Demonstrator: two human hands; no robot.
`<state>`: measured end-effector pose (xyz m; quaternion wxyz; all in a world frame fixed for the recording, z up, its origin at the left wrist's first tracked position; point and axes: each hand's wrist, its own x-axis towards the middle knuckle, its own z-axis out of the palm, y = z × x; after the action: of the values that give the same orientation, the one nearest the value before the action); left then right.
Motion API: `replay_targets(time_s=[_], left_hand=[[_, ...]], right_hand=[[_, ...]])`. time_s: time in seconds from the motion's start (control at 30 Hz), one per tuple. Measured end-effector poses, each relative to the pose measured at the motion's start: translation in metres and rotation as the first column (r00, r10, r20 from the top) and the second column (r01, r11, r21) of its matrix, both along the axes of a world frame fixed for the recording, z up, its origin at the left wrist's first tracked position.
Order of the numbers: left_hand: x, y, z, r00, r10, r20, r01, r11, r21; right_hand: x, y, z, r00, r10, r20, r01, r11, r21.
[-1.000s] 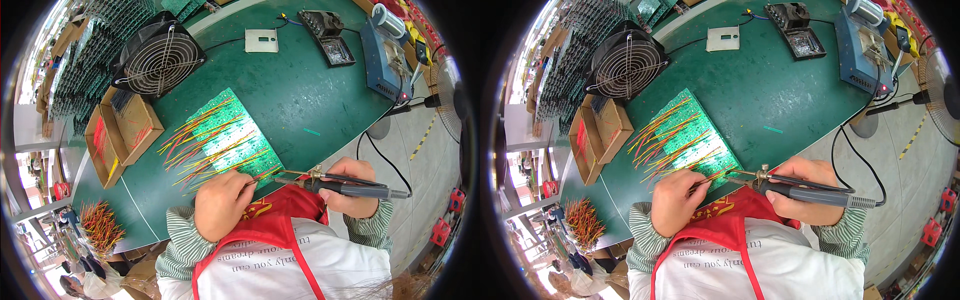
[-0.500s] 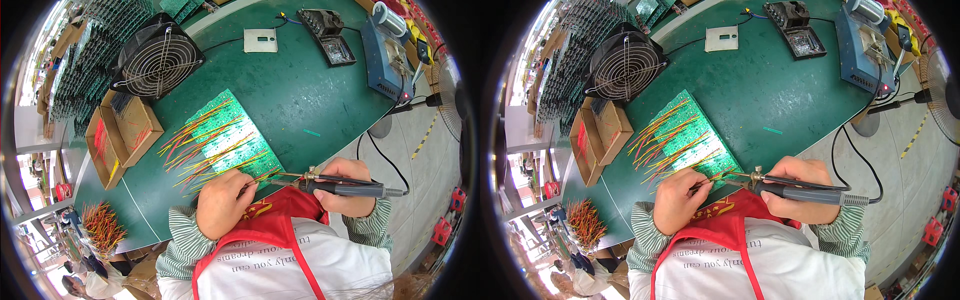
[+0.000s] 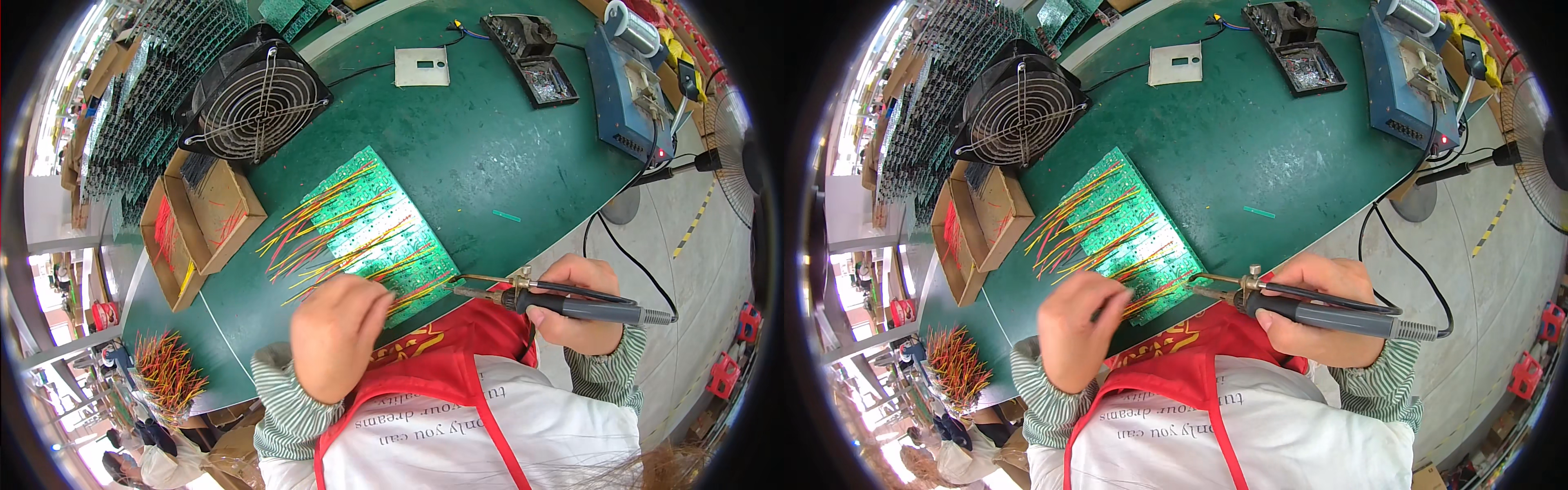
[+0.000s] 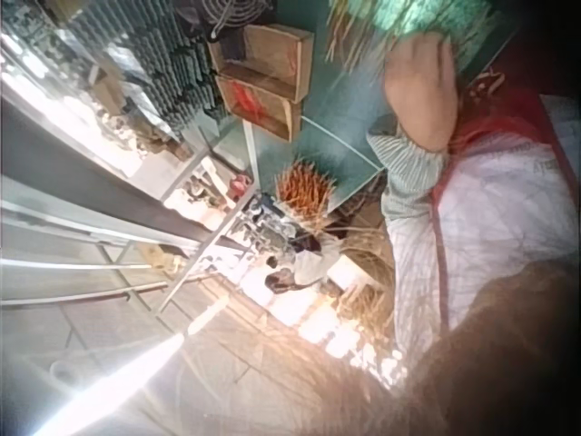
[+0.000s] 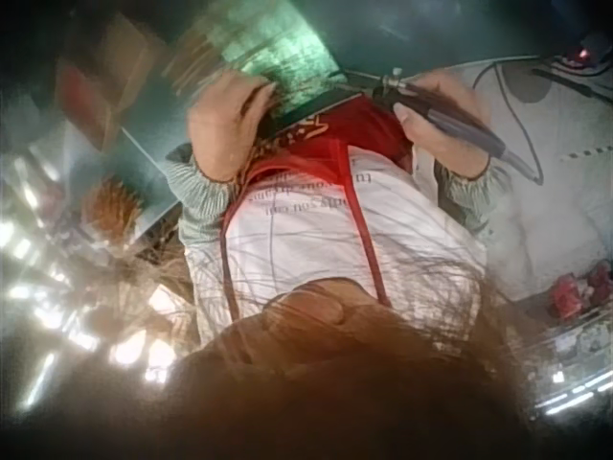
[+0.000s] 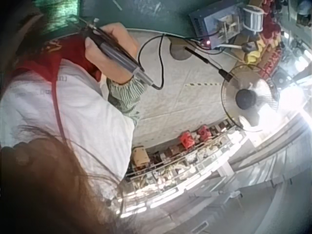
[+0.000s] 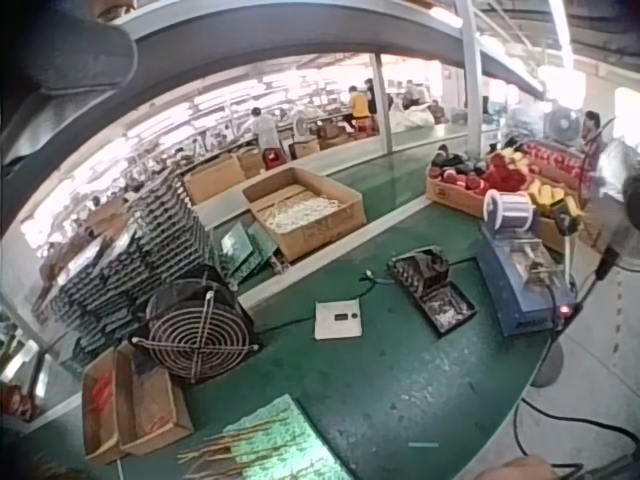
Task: The person solders wires onto a circuit board using a soldering iron, sets the completed board aside, and places a new circuit board on the table. The person then takes wires from a box and solders them onto the new circuit board with the soldering iron.
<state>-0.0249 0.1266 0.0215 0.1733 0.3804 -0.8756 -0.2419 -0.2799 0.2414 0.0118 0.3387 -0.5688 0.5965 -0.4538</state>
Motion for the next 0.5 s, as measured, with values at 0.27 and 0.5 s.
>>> replay_targets(time_s=[0.27, 0.5], left_hand=[[-0.006, -0.008, 0.006, 0.998, 0.015, 0.068, -0.019, 0.998, 0.067], [0.02, -0.02, 0.028, 0.967, 0.224, 0.121, -0.227, 0.974, 0.012]], right_hand=[[-0.007, 0.007, 0.001, 0.999, -0.029, 0.028, 0.028, 0.999, 0.031], [-0.009, 0.006, 0.0, 0.999, -0.036, 0.027, 0.035, 0.999, 0.036]])
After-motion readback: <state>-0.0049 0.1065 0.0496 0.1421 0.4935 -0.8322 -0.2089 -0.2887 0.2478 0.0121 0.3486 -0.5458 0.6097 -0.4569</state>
